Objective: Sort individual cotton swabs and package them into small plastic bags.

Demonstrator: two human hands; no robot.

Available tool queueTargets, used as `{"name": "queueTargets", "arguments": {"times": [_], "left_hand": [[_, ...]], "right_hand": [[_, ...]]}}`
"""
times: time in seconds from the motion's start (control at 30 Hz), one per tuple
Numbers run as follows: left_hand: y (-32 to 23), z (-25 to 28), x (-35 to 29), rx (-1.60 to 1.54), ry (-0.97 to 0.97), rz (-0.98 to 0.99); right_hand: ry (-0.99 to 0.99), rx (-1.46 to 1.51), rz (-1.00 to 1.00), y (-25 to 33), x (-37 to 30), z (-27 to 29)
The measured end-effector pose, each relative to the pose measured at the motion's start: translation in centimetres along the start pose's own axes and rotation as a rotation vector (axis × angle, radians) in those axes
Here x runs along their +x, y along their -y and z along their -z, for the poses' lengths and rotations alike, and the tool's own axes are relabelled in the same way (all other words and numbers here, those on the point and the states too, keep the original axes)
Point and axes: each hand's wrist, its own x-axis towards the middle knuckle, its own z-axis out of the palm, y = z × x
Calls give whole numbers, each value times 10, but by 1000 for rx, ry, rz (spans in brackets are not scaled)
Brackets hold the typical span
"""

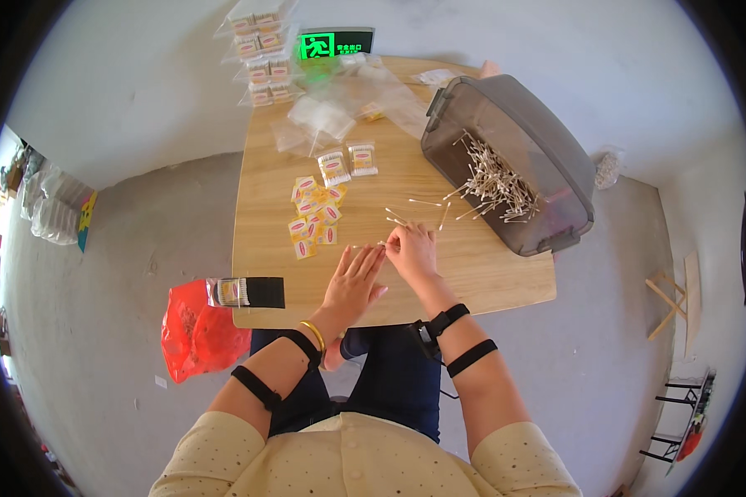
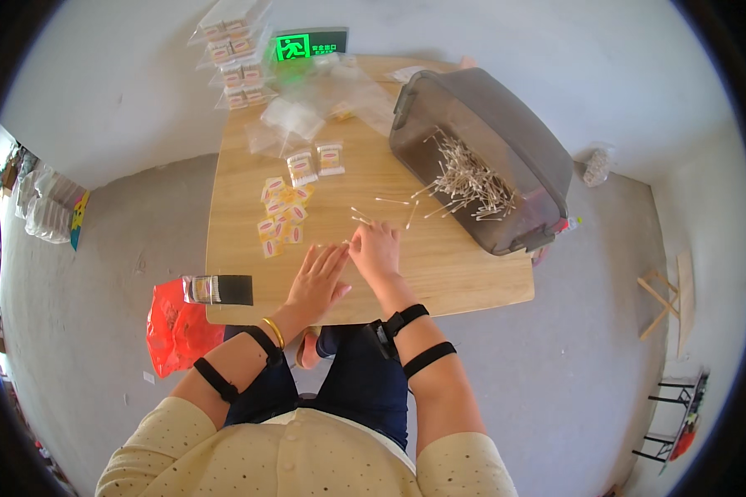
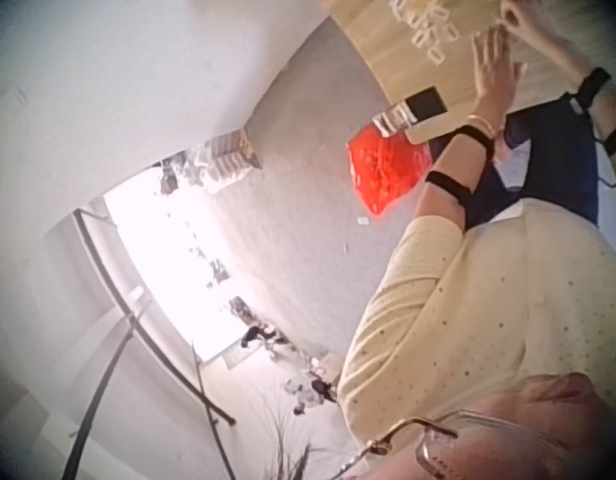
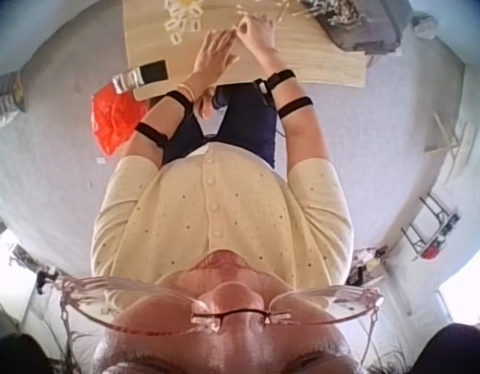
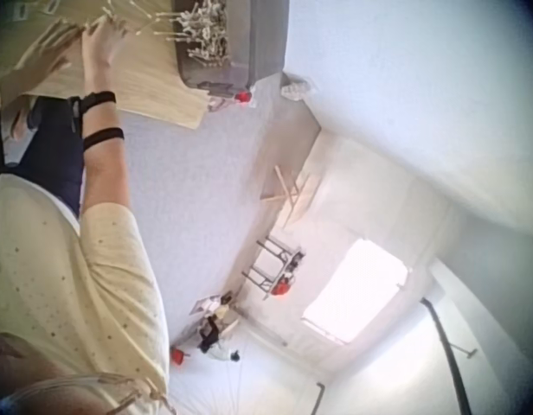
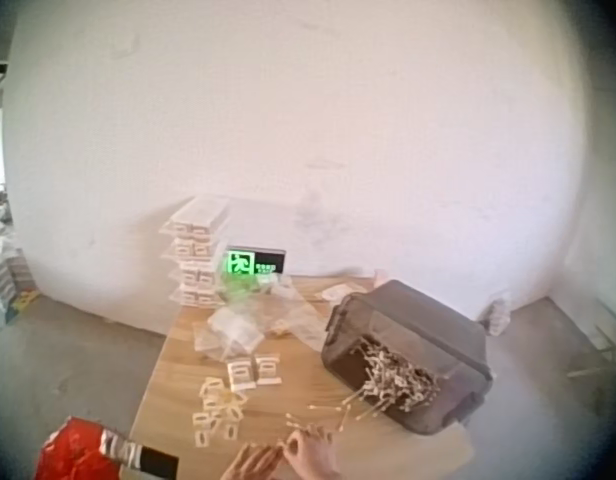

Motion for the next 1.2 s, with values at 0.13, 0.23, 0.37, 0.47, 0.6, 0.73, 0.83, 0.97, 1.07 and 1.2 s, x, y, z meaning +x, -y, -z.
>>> {"name": "queueTargets", "arguments": {"times": [0.13,0.23,0.37,0.47,0.6,0.73,0.83,0.97,1.07,1.2], "left_hand": [[-1,-1,-6,-5,-15,-7],[0,0,-10,-8,-17,-3],[1,0,-12,3,-6,-12],[-3,1,-9,45,5,6],[-6,-3,4,66,26,44],[-6,-8,5,51,52,67],[-7,-6,6,145,146,79],[-6,-4,7,84,126,61],[-3,-4,5,28,90,35],[-2,-4,2,36,85,18]], "right_hand": [[-38,74,-41,-16,-7,0],[-50,96,-65,-24,-8,7],[-67,107,-33,-22,-3,7],[-83,70,27,-15,-2,3],[-142,182,-1,-17,-6,6],[-126,266,-45,-39,-26,18],[-84,230,-21,-40,-46,28],[-80,176,5,-40,-54,23],[-98,176,29,-43,-51,20],[-124,143,-39,-51,-45,38]]}}
